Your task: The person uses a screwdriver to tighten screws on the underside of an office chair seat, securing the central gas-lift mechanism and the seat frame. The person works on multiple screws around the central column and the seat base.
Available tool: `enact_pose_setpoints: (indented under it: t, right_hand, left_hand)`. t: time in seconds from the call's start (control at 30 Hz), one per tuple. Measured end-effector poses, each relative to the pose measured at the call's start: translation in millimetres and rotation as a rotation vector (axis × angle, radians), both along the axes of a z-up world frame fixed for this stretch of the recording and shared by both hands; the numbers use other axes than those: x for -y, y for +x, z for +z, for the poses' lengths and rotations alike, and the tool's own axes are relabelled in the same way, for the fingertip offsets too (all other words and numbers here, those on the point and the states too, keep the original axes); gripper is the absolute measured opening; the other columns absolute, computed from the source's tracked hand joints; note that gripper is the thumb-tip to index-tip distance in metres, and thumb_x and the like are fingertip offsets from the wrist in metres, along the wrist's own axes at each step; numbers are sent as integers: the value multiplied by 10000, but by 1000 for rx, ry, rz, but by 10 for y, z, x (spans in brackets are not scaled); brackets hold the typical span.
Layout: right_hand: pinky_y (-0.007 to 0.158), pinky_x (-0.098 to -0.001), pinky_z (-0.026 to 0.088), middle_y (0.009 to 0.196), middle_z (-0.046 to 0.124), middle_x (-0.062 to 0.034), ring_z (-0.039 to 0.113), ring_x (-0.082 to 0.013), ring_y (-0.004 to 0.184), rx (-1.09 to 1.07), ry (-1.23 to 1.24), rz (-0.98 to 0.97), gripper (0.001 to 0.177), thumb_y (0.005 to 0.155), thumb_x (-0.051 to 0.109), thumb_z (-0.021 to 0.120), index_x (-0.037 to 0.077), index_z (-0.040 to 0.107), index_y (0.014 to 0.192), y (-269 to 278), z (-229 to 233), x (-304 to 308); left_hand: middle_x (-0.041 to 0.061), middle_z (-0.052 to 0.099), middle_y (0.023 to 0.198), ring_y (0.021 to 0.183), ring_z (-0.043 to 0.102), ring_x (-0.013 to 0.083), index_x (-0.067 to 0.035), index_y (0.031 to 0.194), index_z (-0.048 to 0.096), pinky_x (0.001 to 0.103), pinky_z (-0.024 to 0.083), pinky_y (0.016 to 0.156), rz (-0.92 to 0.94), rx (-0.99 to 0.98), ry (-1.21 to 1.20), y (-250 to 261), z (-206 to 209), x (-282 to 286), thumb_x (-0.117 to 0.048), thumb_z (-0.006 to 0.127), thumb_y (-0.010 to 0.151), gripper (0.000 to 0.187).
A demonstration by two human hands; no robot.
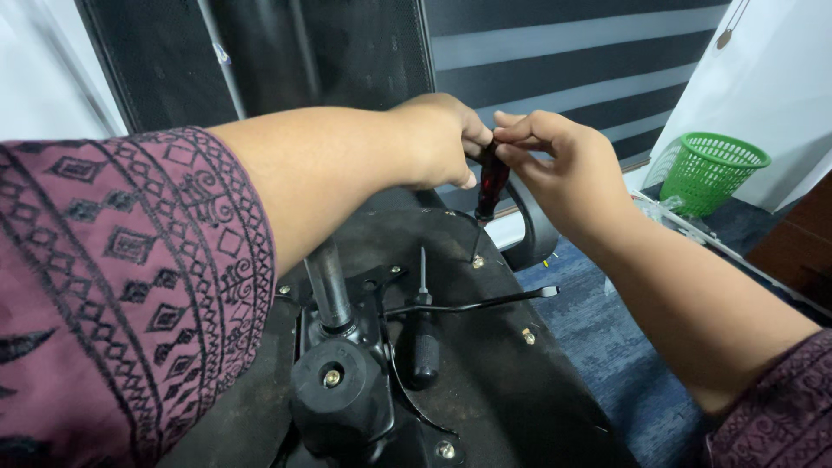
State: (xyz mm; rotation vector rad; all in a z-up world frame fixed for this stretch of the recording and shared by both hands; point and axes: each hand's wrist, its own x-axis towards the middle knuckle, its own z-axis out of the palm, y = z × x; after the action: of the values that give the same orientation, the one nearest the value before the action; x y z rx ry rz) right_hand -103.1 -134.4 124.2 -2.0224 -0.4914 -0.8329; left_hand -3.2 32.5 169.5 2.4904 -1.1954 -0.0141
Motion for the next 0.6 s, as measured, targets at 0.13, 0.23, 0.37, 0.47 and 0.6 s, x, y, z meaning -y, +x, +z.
enact_pose_setpoints:
  t: [0.13, 0.23, 0.37, 0.47, 0.6]
  right_hand:
    - [824, -293, 574, 988, 775, -85, 735, -162, 944, -57, -153, -200, 151, 917, 109, 805, 12, 727, 1003, 30, 25, 17]
    - [840, -293, 596, 1012, 767, -92, 740, -160, 959, -63, -149, -188, 178, 917, 132, 808, 2, 716, 996, 54, 20, 19]
    - [912, -266, 605, 1093, 765, -58, 745, -132, 1027, -47, -93, -39, 147, 953, 107, 725, 39, 718, 1083, 54, 25, -12]
    - [855, -308, 615, 1013, 765, -93, 754, -154, 981, -60, -168, -147, 184, 896, 131, 796, 7, 678, 963, 32, 48, -45]
    - [828, -316, 657, 993, 731, -115, 740, -169, 965, -7, -106, -159, 234, 884, 118, 805, -21, 619, 911, 25, 25, -143]
  left_hand:
    - [62, 695, 1303, 1204, 664, 198, -133, 1374, 621, 315, 510, 1021, 14, 38, 51, -32, 37, -7, -160, 870, 753, 670]
    - [59, 708, 1284, 1181, 673, 203, -160, 1368, 643, 321, 513, 1012, 63, 44, 80, -49, 31, -16, -181, 862, 776, 631]
    - [30, 727, 1234, 1136, 701, 178, -146, 1361, 621, 305, 539, 979, 105, 24, 69, -33, 31, 24, -171, 865, 753, 656]
    - [26, 720, 1227, 1139, 692, 179, -158, 1347, 641, 311, 530, 972, 109, 22, 83, -16, 39, 39, -184, 859, 764, 623]
    - [37, 740, 1201, 1118, 704, 188, -164, 1333, 667, 317, 539, 963, 70, 51, 112, -5, 20, 4, -183, 852, 774, 589]
